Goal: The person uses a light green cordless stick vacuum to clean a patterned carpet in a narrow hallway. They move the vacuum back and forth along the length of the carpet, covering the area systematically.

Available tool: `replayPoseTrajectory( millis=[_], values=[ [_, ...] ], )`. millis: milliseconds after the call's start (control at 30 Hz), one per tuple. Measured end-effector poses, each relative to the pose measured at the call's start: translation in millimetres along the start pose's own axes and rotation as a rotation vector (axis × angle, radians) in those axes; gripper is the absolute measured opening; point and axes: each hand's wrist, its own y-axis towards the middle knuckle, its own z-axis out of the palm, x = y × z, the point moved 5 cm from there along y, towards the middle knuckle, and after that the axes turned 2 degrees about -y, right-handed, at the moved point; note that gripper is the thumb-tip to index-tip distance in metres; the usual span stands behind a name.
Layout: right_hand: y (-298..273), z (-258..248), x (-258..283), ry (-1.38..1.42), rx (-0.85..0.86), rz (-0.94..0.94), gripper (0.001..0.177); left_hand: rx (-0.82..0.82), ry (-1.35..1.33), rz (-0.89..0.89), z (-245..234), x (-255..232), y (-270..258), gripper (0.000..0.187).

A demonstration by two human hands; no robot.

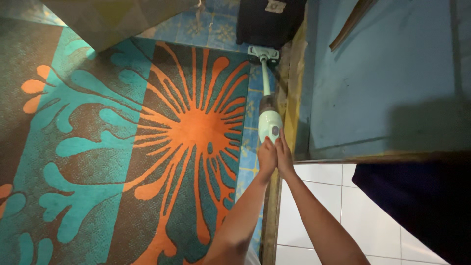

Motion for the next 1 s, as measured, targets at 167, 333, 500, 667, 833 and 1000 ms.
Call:
replayPoseTrajectory(
  millis=[167,333,500,667,833,1000],
  values=[
    [-33,2,19,0.156,0.053,-0.03,0.06,-0.002,0.014,-0.024,-16,-10,-36,0.06],
    [-85,-4,50,0.185,0.075,-0.034,0.063,-0.028,0.094,-0.049,-23,-3,-68,0.06],
    [-154,-7,60,0.233,0.031,0.05,0.061,-0.015,0.046,0.02,-36,17,-116,0.06],
    [-232,8,68,0.234,0.023,0.047,0.061,0.019,0.051,0.067,-72,31,-175,0.058],
    [-321,22,41,0.294,0.012,0.202,0.061,0.093,-0.002,-0.037,-125,55,-257,0.06],
    [-396,38,14,0.333,-0.002,0.128,0.059,0.114,0.028,-0.093,-170,75,-322,0.061]
  ],
)
